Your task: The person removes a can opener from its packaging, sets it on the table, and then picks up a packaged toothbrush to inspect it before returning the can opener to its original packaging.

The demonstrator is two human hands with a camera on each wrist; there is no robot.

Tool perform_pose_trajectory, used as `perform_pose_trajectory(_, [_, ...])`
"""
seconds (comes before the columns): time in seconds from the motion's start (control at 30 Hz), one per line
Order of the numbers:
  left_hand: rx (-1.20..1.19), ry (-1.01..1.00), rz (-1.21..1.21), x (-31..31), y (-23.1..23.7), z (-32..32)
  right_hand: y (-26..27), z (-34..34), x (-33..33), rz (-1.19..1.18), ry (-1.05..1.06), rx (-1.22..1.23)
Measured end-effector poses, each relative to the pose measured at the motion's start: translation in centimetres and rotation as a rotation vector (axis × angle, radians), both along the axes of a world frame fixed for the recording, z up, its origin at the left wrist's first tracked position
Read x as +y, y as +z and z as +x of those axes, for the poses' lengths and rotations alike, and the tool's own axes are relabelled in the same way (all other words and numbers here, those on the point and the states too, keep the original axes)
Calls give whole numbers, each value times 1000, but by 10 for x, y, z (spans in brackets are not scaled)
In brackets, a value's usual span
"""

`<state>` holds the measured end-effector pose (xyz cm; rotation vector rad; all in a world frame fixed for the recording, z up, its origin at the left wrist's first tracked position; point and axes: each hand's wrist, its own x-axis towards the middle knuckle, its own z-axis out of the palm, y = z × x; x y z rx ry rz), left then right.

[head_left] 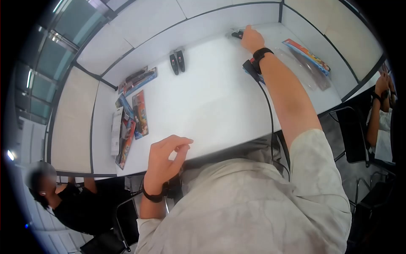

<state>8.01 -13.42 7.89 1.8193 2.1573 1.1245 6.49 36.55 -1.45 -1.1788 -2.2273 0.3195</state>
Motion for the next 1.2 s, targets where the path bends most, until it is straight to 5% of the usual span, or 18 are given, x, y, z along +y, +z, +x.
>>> perform_pose_trajectory(0.03, [-14,15,-21,-3,-4,-2,5,3,0,-1,11,-7])
perform_pose_trajectory(0.13, [-178,107,51,1,-15,-6,34,15,-34,-527,244,298])
perform_pose_trajectory(0.23, [-528,106,131,13,-25,-13,61,42,-118,-436,437,296])
perform_pose_trajectory(0.3, [-764,100,265,39,-16,3,53,56,-177,-119,566,255])
perform_pose_trajectory(0.4, [-1189,17,302,60,-25,4,57,83,-278,-93,778,63])
perform_pose_trajectory(0.5, [-1545,183,481,72,-50,6,37,91,-332,83,812,145])
perform_pose_trajectory(0.57, [-1577,234,497,69,-51,3,19,90,-341,320,824,160])
perform_pose_trajectory(0.8, [-1593,369,451,47,-44,-15,53,117,-330,-352,1197,293])
perform_pose_trajectory(1.07, [-1568,500,575,21,-65,-42,53,113,-319,189,1132,293])
perform_pose_trajectory(1.2, [-1741,295,628,-19,-73,-67,52,133,-271,177,913,288])
